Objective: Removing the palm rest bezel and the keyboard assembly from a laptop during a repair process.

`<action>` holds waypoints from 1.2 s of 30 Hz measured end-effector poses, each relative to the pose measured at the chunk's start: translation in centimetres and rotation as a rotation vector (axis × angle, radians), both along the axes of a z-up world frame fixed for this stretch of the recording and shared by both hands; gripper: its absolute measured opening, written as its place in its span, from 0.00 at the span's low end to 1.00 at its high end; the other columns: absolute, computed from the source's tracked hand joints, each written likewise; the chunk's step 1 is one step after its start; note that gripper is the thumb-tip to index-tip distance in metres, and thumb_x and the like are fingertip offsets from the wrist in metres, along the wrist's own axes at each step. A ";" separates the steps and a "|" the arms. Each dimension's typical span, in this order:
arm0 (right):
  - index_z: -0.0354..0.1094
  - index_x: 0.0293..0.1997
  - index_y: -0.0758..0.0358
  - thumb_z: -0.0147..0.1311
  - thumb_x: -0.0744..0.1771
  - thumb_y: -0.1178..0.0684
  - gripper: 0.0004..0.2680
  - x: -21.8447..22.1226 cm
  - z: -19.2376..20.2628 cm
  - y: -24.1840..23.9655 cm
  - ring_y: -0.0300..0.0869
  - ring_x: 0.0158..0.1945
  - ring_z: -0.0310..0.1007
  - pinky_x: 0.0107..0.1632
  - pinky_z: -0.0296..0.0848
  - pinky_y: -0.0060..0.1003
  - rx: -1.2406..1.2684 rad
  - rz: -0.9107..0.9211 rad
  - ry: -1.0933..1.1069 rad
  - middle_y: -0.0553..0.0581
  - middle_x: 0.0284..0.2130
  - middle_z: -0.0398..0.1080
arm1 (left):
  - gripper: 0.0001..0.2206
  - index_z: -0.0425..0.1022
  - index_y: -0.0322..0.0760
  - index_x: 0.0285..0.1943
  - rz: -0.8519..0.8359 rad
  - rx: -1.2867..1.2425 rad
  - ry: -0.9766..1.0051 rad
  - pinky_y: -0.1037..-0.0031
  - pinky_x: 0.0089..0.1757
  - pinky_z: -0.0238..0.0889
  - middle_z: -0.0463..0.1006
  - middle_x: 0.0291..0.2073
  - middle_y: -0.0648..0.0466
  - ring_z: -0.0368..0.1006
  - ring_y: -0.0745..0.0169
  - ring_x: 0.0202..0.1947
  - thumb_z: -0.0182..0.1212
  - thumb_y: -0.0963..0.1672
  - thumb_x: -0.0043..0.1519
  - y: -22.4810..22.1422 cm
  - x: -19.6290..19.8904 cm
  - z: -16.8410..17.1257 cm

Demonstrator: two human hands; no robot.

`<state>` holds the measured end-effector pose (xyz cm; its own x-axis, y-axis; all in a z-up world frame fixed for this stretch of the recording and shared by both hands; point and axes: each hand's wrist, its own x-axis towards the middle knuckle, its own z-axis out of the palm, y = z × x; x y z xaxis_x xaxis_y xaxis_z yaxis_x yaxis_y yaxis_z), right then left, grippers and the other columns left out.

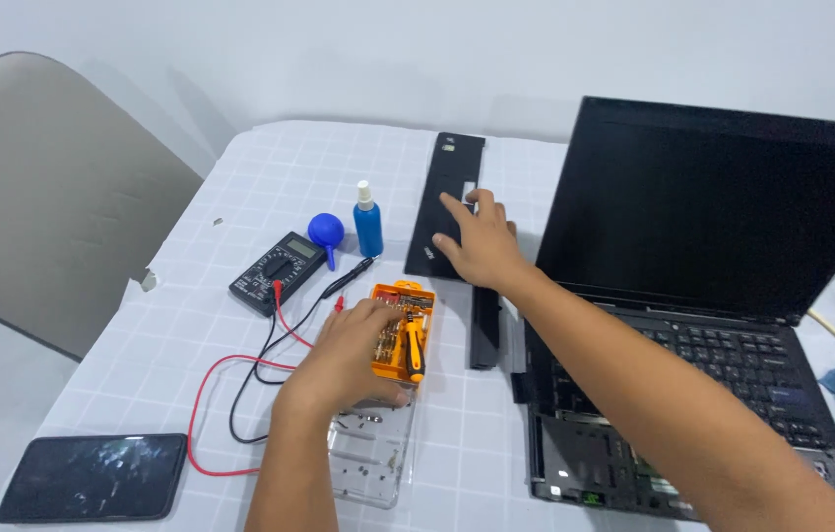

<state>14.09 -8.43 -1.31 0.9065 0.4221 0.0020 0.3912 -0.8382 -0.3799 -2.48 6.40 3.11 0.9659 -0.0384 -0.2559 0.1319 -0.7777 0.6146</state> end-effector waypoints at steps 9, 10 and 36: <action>0.70 0.44 0.64 0.51 0.64 0.63 0.07 -8.9 2.7 -11.6 0.52 0.41 0.73 0.43 0.73 0.45 0.356 0.402 -0.195 0.60 0.36 0.69 | 0.42 0.63 0.37 0.65 -0.096 0.092 -0.197 0.47 0.62 0.36 0.63 0.62 0.40 0.50 0.34 0.65 0.79 0.45 0.38 -1.1 0.5 -2.4; 0.70 0.44 0.64 0.51 0.64 0.63 0.07 -9.2 2.2 -13.7 0.52 0.41 0.73 0.43 0.73 0.45 0.355 0.385 -0.196 0.60 0.36 0.69 | 0.42 0.63 0.37 0.65 -0.113 0.090 -0.196 0.47 0.62 0.36 0.63 0.62 0.40 0.50 0.34 0.65 0.79 0.45 0.38 -1.2 0.6 -2.5; 0.71 0.47 0.51 0.53 0.63 0.56 0.10 -18.9 -5.9 -44.5 0.45 0.53 0.65 0.50 0.58 0.47 -0.032 -0.240 -0.306 0.51 0.45 0.69 | 0.20 0.71 0.42 0.55 -0.975 0.061 -0.598 0.44 0.61 0.33 0.67 0.58 0.51 0.53 0.48 0.64 0.63 0.49 0.55 -29.8 2.1 -6.2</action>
<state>-4.81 -52.91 -7.22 0.9389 0.2026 0.2781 0.2740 -0.9292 -0.2481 -0.41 -23.38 -3.12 0.4996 -0.8412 0.2067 -0.8443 -0.4194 0.3336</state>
